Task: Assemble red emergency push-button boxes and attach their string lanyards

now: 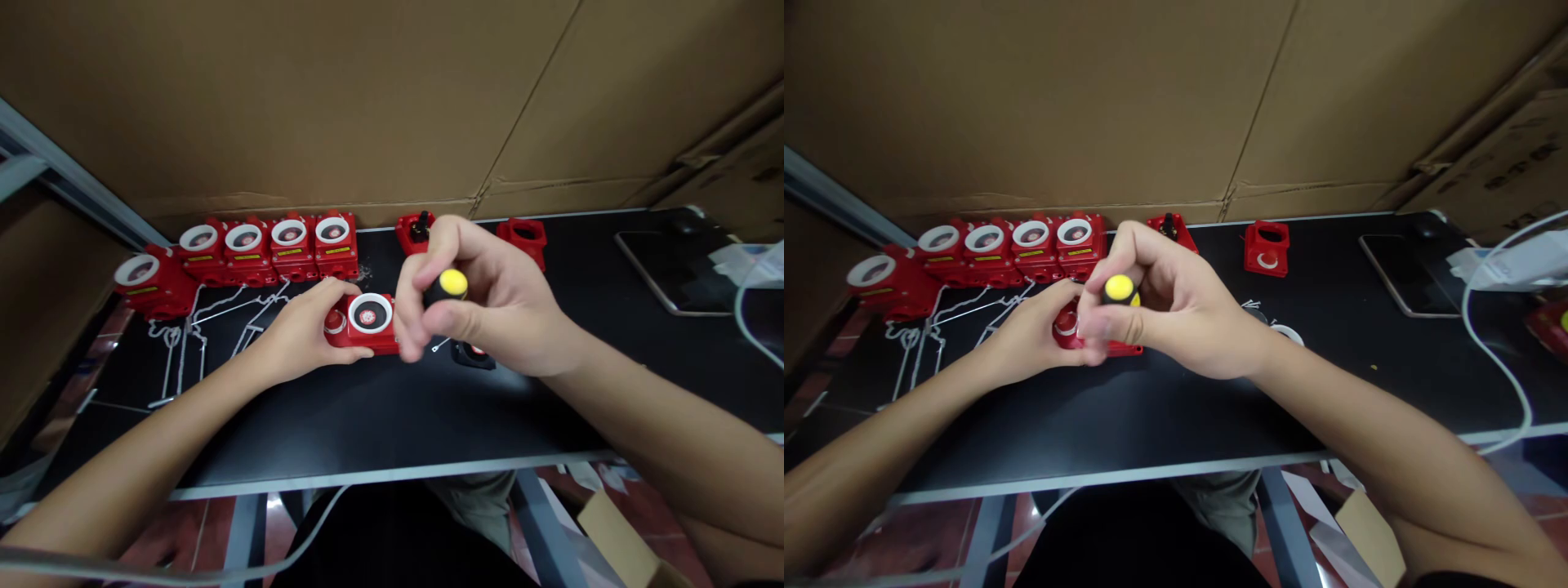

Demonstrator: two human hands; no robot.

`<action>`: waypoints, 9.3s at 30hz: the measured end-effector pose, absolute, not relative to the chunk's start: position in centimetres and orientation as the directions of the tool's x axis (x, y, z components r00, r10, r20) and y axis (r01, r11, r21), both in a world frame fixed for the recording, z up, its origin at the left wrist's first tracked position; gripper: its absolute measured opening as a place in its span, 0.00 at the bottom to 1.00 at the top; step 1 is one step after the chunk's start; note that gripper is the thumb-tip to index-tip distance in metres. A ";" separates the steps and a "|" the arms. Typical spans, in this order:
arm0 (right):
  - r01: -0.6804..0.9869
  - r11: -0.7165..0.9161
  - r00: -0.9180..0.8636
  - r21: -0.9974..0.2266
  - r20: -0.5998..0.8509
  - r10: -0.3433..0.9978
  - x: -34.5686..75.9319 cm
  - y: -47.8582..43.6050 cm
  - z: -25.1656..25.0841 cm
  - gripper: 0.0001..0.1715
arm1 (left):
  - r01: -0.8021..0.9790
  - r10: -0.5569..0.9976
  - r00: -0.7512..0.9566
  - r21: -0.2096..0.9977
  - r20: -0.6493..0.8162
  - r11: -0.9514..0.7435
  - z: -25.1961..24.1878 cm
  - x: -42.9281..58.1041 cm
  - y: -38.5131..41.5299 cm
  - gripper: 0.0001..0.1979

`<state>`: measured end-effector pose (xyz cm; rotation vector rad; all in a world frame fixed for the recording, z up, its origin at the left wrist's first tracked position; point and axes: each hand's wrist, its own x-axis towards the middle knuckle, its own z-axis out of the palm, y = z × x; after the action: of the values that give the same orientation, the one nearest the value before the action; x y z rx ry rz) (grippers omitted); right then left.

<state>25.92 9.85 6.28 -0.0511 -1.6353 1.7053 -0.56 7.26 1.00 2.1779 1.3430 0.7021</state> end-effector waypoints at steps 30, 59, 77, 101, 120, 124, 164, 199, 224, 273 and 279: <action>-0.581 0.129 -0.676 -0.804 0.564 0.474 25.0 11.2 5.1 0.22 | 0.649 0.895 0.406 0.632 0.184 -0.424 0.6 -0.8 7.3 0.32; -0.534 0.131 -0.752 -0.835 0.540 0.377 25.8 11.0 5.3 0.22 | 0.654 0.895 0.401 0.623 0.197 -0.430 0.9 -0.6 7.2 0.25; -0.503 0.115 -0.630 -0.857 0.454 0.630 25.7 11.1 5.6 0.16 | 0.661 0.883 0.424 0.599 0.200 -0.453 1.0 -0.8 7.2 0.32; -0.486 0.266 -0.385 -0.833 0.477 0.790 25.7 11.4 5.7 0.26 | 0.678 0.901 0.378 0.599 0.213 -0.426 0.9 -0.7 6.7 0.34; 0.442 0.757 -0.429 -0.482 0.627 0.650 34.7 13.5 8.4 0.21 | 0.863 0.944 0.328 0.400 0.024 -0.310 3.2 -1.1 4.5 0.33; 0.685 0.610 -0.467 -0.399 0.402 0.788 36.6 14.9 7.5 0.23 | 0.888 0.953 0.302 0.372 -0.034 -0.269 3.6 -0.9 3.8 0.37; 0.543 0.723 -0.711 -0.426 0.225 0.666 34.8 14.4 5.2 0.05 | 0.611 0.766 0.610 0.494 0.204 -0.619 3.0 -2.9 5.5 0.25; 0.183 0.980 -0.809 0.075 0.578 0.107 28.0 8.9 1.4 0.09 | 0.586 0.741 0.630 0.483 0.234 -0.651 1.9 -1.1 4.9 0.12; -0.486 0.229 -0.651 -0.843 0.524 0.549 25.9 10.9 8.6 0.17 | 0.576 0.799 0.553 0.585 0.234 -0.570 0.4 -2.1 6.3 0.49; -0.431 0.042 -0.802 -0.902 0.403 0.440 24.9 10.6 7.3 0.14 | 0.562 0.786 0.571 0.584 0.238 -0.586 0.6 -1.8 6.4 0.42; -0.354 0.212 -0.828 -0.911 0.411 0.381 25.1 11.2 7.5 0.23 | 0.566 0.796 0.555 0.591 0.241 -0.574 0.7 -1.6 6.5 0.42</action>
<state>25.06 11.19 7.53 -0.0244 -1.9216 1.6722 -1.65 6.52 0.65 2.3420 1.1009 0.6875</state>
